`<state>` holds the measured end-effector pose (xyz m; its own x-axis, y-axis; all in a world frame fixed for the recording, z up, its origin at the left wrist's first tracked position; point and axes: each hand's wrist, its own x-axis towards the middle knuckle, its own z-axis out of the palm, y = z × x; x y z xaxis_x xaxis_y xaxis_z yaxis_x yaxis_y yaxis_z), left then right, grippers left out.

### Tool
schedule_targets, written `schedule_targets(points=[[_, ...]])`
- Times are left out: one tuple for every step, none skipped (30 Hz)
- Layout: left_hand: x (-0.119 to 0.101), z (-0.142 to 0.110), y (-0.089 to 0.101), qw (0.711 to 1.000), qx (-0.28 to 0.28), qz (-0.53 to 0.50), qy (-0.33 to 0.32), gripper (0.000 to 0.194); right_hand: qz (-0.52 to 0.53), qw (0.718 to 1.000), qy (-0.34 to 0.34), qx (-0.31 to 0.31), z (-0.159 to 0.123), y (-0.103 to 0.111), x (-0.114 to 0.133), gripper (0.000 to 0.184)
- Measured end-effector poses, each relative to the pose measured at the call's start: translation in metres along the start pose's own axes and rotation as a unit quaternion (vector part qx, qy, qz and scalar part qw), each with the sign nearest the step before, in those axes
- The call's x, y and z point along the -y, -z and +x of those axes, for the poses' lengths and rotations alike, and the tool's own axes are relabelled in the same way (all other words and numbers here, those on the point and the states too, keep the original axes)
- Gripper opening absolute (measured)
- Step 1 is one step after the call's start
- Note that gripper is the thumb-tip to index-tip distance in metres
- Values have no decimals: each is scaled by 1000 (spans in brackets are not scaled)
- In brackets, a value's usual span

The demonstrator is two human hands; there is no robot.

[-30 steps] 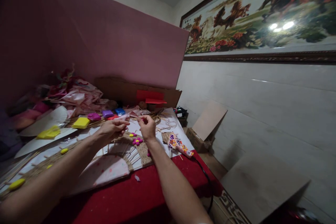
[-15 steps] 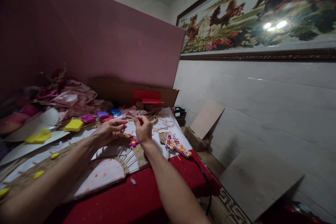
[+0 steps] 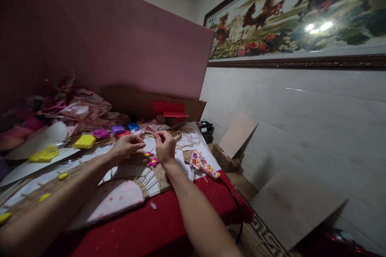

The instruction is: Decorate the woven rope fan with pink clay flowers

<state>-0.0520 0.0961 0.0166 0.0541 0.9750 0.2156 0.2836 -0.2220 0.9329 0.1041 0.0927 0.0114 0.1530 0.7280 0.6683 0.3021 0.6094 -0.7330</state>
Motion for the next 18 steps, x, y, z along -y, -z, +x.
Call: schedule_targets(points=[[1, 1, 0, 999, -2, 49, -21, 23, -5, 1000, 5, 2, 0, 0, 0, 21], [3, 1, 0, 995, -1, 92, -42, 20, -10, 1000, 10, 4, -1, 0, 0, 20], [5, 2, 0, 990, 4, 126, -59, 18, -15, 1000, 15, 5, -1, 0, 0, 19], [6, 2, 0, 986, 12, 150, -70, 15, -20, 1000, 21, 7, -1, 0, 0, 18], [7, 3, 1, 984, 19, 162, -75, 13, -24, 999, 27, 8, -2, 0, 0, 17], [8, 3, 1, 982, 23, 169, -77, 12, -27, 999, 31, 9, -2, 0, 0, 17], [9, 3, 1, 981, 24, 178, -78, 12, -30, 999, 36, 9, -2, 0, 0, 16], [10, 3, 1, 977, 24, 193, -82, 12, -33, 999, 41, 9, -2, 0, 0, 15], [10, 3, 1, 973, 25, 212, -86, 12, -36, 998, 46, 10, -3, 0, 0, 15], [11, 3, 2, 968, 26, 233, -89, 13, -40, 998, 51, 12, -3, 0, 0, 15], [11, 3, 2, 963, 29, 253, -91, 13, -43, 997, 57, 13, -3, 0, 1, 15], [12, 4, 2, 958, 35, 269, -89, 14, -47, 997, 63, 16, -4, 0, 1, 14], [12, 5, 2, 955, 41, 280, -85, 15, -50, 996, 70, 18, -4, 0, 1, 14], [13, 6, 2, 954, 46, 286, -80, 16, -54, 995, 77, 20, -5, 1, 2, 14], [14, 6, 2, 953, 49, 289, -76, 16, -56, 995, 84, 22, -5, 1, 2, 14], [15, 7, 3, 953, 50, 289, -74, 17, -59, 994, 89, 23, -5, 1, 3, 13], [16, 8, 2, 954, 50, 288, -71, 17, -62, 993, 93, 24, -5, 1, 3, 13], [17, 8, 2, 955, 49, 285, -70, 16, -65, 993, 95, 25, -5, 1, 3, 13]])
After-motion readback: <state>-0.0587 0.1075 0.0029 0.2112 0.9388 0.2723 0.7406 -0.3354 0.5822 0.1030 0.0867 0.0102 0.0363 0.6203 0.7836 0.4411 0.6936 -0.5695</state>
